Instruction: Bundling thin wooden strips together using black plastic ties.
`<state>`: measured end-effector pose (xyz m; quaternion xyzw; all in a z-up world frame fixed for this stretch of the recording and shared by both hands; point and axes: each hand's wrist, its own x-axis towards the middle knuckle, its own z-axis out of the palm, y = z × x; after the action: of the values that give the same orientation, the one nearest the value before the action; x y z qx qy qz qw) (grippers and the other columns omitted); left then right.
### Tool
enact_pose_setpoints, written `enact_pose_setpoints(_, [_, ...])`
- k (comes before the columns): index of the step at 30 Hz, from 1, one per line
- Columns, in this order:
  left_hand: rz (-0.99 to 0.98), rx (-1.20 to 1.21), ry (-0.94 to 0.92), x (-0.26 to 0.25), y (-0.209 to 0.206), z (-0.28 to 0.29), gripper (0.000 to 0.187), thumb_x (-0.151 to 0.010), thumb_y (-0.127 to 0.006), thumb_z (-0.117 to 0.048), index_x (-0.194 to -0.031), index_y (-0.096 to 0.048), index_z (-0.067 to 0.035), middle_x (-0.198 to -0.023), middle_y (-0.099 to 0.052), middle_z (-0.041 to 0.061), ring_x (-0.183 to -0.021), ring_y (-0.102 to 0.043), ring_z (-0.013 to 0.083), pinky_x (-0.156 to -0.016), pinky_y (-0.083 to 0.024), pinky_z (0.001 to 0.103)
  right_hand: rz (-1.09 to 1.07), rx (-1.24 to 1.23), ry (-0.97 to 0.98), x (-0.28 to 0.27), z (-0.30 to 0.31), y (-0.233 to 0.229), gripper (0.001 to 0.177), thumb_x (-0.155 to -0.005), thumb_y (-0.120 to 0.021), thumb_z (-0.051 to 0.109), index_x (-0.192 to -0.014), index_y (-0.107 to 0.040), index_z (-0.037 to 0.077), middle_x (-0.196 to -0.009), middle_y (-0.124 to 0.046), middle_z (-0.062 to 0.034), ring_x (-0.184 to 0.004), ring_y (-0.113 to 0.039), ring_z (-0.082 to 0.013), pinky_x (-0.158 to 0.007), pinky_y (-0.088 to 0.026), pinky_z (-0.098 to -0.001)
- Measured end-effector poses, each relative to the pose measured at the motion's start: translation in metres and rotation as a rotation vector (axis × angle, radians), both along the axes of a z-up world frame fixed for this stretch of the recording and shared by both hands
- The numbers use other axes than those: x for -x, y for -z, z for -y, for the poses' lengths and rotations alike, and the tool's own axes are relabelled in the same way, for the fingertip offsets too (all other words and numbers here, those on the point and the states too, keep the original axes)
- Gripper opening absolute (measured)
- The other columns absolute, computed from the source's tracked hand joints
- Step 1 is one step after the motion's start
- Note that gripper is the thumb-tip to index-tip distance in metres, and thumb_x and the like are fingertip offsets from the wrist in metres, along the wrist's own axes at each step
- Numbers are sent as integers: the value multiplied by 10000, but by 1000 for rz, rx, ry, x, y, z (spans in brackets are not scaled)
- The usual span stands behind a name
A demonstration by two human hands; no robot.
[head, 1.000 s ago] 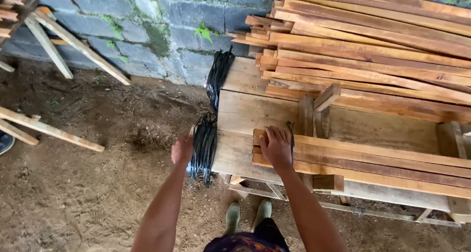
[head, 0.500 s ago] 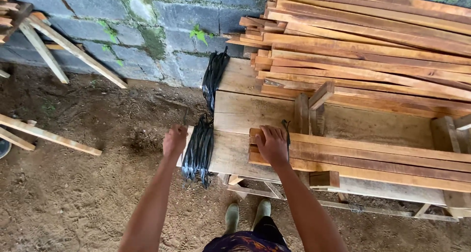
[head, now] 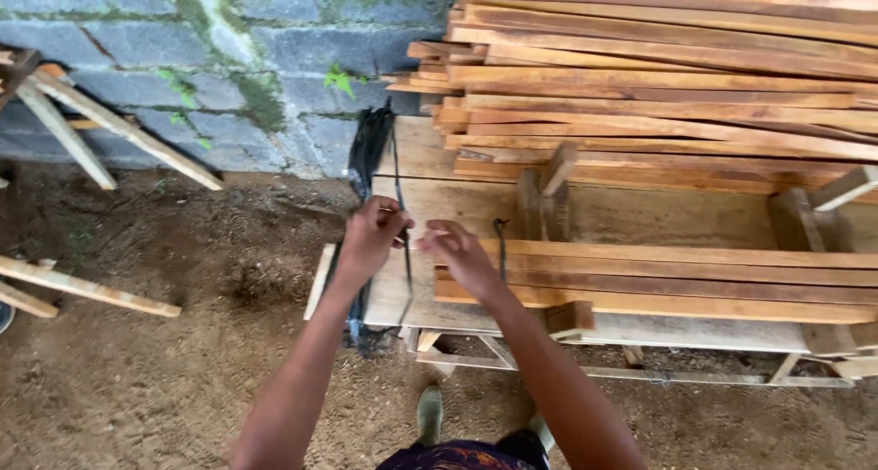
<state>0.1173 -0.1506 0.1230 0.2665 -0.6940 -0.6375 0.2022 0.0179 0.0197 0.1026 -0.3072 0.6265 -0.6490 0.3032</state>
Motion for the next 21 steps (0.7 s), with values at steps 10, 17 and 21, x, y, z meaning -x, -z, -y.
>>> enact_pose_setpoints(10, [-261, -147, -68, 87, -37, -127, 106, -1014, -607, -69, -1057, -515, -37, -931, -706, 135, -758, -684, 174, -570, -567, 243, 175, -194, 82, 88, -154, -45, 438, -947, -771, 409, -1183, -728, 43, -897, -699, -139, -719, -643, -148, -472, -467, -265])
enact_pose_setpoints(17, [-337, -209, -125, 135, -42, -219, 175, -1074, -553, -141, -1165, -620, -8, -997, -747, 188, -781, -732, 207, -680, -635, 302, -219, -307, 135, 194, -298, -46, 232, -981, -726, 267, -1010, -766, 40, -665, -646, -89, -577, -561, -131, -535, -449, -290])
enact_pose_setpoints(21, [-338, -221, -95, 160, -9, -270, 161, -1038, -620, -96, -1125, -679, 26, -976, -741, 178, -819, -733, 227, -762, -640, 342, -179, -645, 109, 220, -339, -67, 671, -804, -823, 274, -1418, -553, 296, -1062, -780, -78, -761, -718, -169, -665, -576, -321])
